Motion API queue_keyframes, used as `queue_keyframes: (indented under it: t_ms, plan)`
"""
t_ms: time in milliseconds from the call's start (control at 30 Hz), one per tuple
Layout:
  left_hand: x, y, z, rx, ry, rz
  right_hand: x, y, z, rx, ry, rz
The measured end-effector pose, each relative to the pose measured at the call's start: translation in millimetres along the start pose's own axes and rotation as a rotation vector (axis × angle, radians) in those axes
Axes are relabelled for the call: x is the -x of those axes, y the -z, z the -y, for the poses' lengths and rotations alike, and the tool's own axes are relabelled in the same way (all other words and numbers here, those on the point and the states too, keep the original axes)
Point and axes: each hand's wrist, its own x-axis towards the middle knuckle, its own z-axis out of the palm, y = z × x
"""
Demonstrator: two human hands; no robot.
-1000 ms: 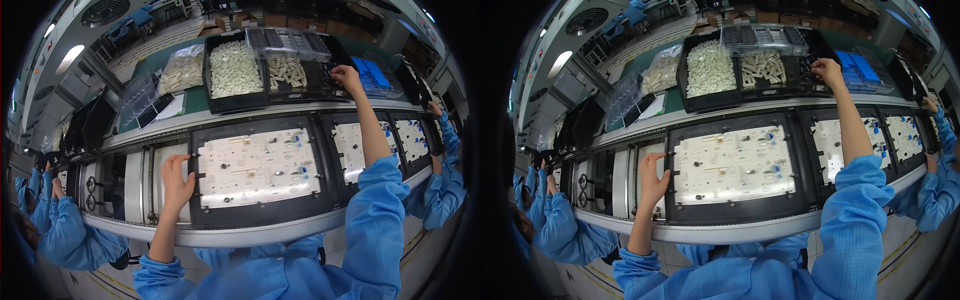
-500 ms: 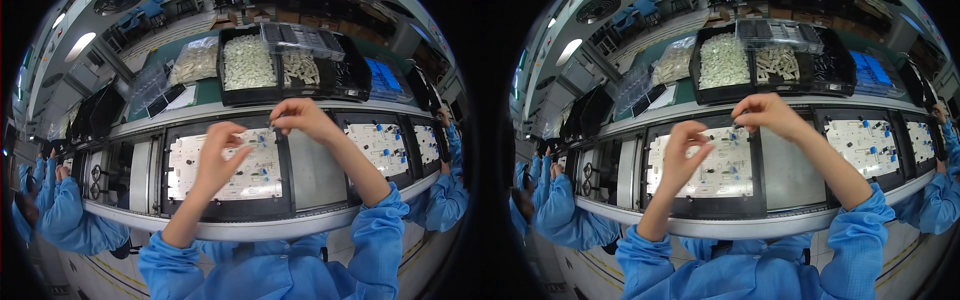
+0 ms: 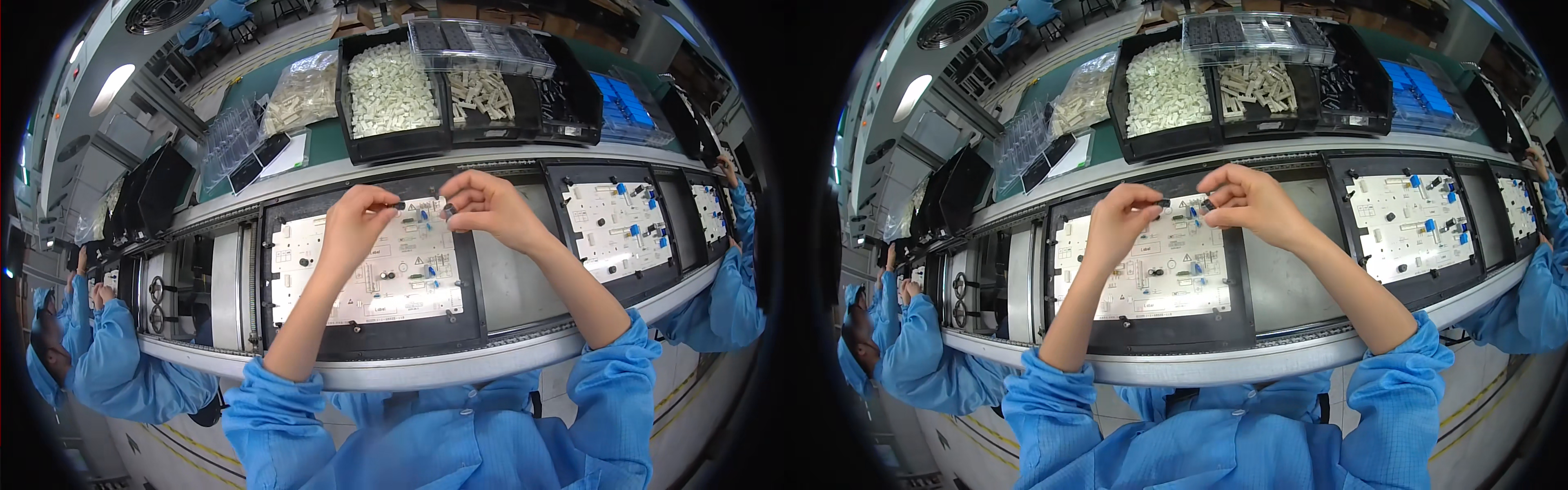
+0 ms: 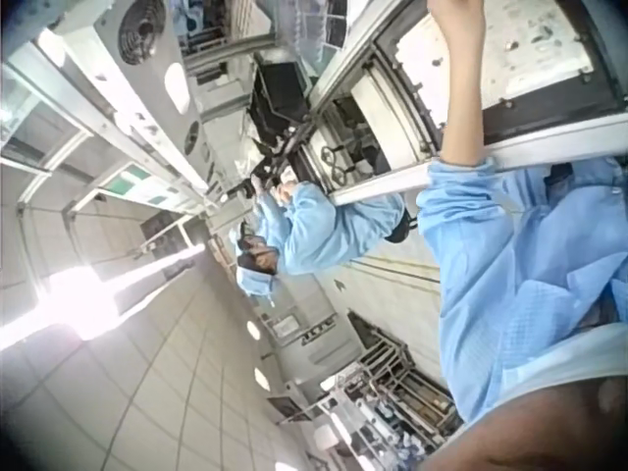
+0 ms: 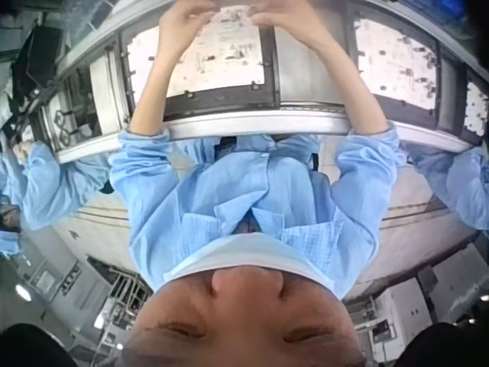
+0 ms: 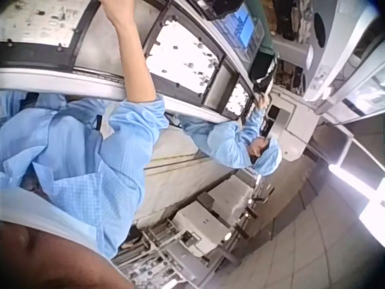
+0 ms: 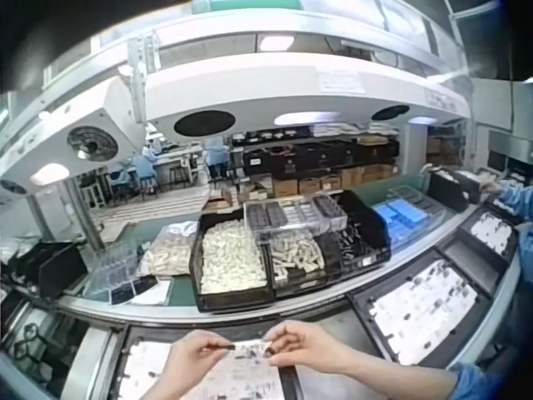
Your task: Manually placing small electronic components onto a printed circuit board on an assembly line.
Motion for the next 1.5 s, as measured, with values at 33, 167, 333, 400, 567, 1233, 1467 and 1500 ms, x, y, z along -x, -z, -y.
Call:
queue_keyframes:
  t_ms: [33, 167, 333, 400, 567, 1233, 1467, 1500]
  plan:
    - [-7.1, 0.2, 2.5, -0.004, 0.004, 0.000, 1.7, 3.4, -2.1, 0.100, 0.017, -0.005]
    - [-27.3, -5.8, 6.0, -0.156, 0.067, 0.178, 6.7, 12.9, -1.9, 0.090, -0.004, -0.019]
    - [-31.6, -1.2, 5.6, -0.320, 0.067, 0.259, 11.8, 21.8, 3.5, 0.166, -0.038, -0.082]
    - [-30.3, 1.5, 8.0, -0.319, 0.079, 0.263, 12.1, 22.3, 2.5, 0.168, -0.028, -0.079]
    - [-31.8, 0.5, 4.7, -0.289, 0.170, 0.264, 10.3, 23.4, -2.7, 0.229, 0.026, -0.036]
    - [-40.2, -6.9, 4.4, -0.435, -0.022, 0.315, 7.5, 24.0, -12.3, 0.284, -0.017, -0.012]
    - [-41.0, -9.3, 2.1, -0.425, 0.000, 0.332, 7.3, 23.9, -11.5, 0.254, -0.045, -0.015]
    - [-40.8, -10.4, 1.6, -0.432, -0.015, 0.341, 7.5, 23.8, -10.6, 0.221, -0.060, -0.009]
